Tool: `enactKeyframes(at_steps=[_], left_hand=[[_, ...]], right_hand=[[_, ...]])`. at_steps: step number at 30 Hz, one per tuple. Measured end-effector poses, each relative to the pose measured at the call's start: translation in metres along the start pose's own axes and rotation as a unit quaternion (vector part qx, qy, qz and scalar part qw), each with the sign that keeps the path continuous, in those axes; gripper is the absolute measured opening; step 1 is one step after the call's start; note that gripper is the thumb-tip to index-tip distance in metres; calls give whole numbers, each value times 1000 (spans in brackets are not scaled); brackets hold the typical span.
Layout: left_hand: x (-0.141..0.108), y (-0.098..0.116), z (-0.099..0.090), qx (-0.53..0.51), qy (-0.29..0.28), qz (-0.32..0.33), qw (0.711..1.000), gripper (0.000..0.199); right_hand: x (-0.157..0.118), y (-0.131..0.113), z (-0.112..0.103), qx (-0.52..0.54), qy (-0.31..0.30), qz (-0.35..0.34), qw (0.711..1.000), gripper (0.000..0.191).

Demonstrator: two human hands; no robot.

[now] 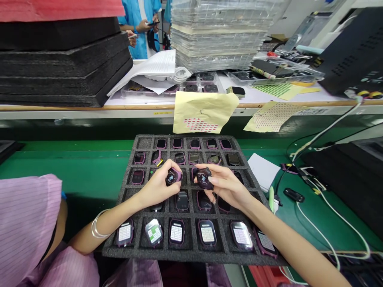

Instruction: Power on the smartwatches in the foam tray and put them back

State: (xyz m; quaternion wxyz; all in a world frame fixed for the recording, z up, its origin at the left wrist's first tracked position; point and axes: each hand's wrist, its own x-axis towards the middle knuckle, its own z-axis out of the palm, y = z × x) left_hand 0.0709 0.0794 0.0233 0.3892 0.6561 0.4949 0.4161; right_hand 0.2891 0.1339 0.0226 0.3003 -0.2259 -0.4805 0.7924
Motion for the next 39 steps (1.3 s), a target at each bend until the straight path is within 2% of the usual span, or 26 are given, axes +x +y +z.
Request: enactKeyframes(at_steps=[7,16,22,32,39], left_hand=[[-1,-1,-1,10,0,17,1000,22],[1,-1,-2,-5,11,0,1000,20],[1,-4,-2,-18,38,6,999,20],[2,-8,-3,-25,48,11,998,20],[1,-9,-3,-29,61,33,997,22]], right_hand=[[-2,-1,2,-1,2,-1,1000,35],[-2,-1,1,4,-6,-6,1000,33],[-2,1,-1,8,-18,-20,1000,33],[-3,-2,-5,-3,-9,-23,1000,34],[-4,-3,-3,-6,-12,-31,999,31]])
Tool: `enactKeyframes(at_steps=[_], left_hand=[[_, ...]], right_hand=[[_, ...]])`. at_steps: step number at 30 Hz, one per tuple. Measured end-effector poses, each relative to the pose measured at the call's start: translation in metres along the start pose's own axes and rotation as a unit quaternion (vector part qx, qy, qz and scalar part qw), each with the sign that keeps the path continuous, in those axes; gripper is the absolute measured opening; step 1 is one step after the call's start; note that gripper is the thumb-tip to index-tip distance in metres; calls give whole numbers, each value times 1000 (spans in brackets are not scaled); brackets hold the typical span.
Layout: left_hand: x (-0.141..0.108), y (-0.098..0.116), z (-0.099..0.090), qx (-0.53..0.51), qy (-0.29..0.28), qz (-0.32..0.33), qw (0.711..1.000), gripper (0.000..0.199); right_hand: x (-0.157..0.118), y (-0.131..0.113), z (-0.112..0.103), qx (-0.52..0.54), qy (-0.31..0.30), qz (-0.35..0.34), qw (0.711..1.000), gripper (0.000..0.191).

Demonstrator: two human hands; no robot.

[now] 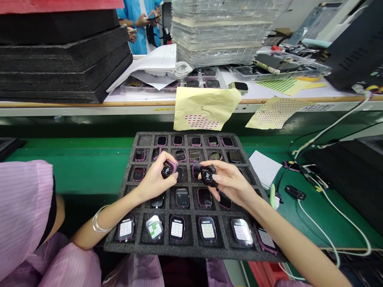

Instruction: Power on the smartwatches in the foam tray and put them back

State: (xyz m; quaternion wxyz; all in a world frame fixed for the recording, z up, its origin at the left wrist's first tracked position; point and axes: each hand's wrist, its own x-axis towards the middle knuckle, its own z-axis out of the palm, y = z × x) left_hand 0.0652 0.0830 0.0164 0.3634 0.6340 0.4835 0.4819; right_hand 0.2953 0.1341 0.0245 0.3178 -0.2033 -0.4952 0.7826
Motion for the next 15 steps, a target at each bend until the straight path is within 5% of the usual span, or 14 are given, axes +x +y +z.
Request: enactKeyframes(at_steps=[11,15], left_hand=[[0,1,-1,-5,2,-16,1000,23],[0,-3,2,-119,-89,-109,983,33]], right_hand=[[-2,-2,1,-11,-5,18,1000,32],[0,0,1,-19,-19,59,998,41]])
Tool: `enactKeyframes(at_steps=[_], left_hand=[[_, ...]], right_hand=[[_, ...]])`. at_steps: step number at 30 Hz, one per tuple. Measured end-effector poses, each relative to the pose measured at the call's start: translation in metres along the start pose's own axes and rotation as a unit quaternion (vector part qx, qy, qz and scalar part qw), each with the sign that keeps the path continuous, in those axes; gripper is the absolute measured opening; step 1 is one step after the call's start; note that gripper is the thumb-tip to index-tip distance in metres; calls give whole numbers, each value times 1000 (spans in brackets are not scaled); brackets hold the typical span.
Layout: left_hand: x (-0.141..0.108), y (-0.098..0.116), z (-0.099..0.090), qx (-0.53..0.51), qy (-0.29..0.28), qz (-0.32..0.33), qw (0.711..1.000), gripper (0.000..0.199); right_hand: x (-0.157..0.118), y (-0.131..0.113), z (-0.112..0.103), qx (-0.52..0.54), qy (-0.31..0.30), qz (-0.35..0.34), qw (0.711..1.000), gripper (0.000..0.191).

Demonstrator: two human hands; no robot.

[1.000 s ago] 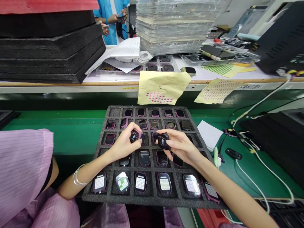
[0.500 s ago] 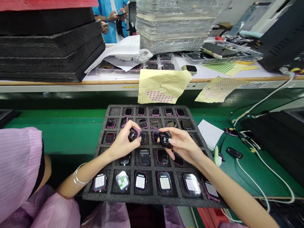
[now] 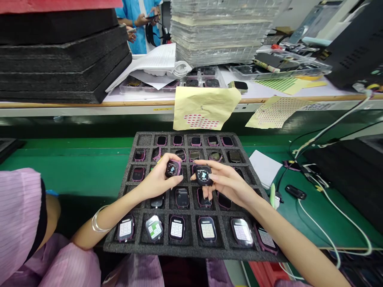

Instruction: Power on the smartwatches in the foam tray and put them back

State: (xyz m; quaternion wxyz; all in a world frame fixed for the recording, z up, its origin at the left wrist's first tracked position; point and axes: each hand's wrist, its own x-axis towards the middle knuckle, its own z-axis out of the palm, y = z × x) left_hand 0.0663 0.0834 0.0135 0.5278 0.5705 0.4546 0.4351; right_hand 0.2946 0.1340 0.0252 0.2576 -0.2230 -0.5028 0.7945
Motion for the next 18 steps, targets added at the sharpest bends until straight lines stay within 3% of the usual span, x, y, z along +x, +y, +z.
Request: enactKeyframes(at_steps=[2,4,9,18], left_hand=[[1,0,1,-53,-55,-41,996,37],[2,0,3,-101,-73,-68,990,36],[4,0,6,-201,-34,-89,975,36],[3,-2,8,-186,-47,-65,979,39]], right_hand=[[1,2,0,-11,-1,11,1000,44],[2,4,1,-30,8,9,999,47],[-2,7,5,-73,56,-9,996,51],[-6,7,5,-79,76,-23,994,49]])
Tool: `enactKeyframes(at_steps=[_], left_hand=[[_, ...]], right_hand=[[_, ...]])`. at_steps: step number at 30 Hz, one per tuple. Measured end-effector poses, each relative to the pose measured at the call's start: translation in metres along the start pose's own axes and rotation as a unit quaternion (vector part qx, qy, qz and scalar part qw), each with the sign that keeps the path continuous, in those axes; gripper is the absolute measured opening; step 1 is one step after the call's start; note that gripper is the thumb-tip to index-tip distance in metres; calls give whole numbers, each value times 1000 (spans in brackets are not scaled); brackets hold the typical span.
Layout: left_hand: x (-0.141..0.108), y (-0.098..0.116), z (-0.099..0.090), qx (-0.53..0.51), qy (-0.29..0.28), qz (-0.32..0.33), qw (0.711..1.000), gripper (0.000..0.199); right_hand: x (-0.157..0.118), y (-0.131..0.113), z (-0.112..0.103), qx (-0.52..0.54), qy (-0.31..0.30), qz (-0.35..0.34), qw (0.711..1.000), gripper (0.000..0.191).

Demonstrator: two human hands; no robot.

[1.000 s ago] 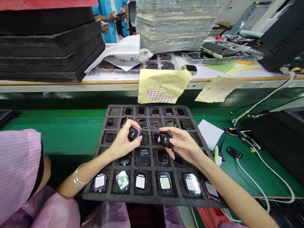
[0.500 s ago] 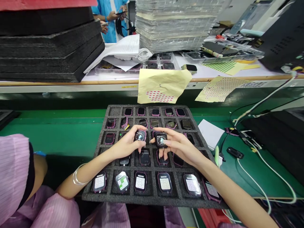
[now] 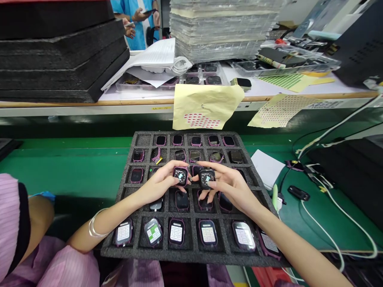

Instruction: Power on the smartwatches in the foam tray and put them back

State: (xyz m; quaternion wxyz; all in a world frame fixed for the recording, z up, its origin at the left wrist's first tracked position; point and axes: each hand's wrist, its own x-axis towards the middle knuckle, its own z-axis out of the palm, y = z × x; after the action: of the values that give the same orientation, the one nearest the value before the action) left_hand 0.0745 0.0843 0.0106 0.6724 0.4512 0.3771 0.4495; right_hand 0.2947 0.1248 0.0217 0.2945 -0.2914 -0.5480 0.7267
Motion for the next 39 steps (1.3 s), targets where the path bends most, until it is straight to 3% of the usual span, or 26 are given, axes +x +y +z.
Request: enactKeyframes(at_steps=[10,20,29,39], left_hand=[[0,3,1,36,-9,15,999,36],[-7,2,-4,232,39,75,969,21],[-5,1,-2,218,41,73,972,22],[-8,7,-2,295,44,113,948,21]], right_hand=[[-1,-2,1,0,6,-12,1000,46],[-1,-1,2,28,-29,-26,999,31],[-2,1,-1,6,-75,-8,997,44],[-4,0,-4,-22,-56,7,998,43]])
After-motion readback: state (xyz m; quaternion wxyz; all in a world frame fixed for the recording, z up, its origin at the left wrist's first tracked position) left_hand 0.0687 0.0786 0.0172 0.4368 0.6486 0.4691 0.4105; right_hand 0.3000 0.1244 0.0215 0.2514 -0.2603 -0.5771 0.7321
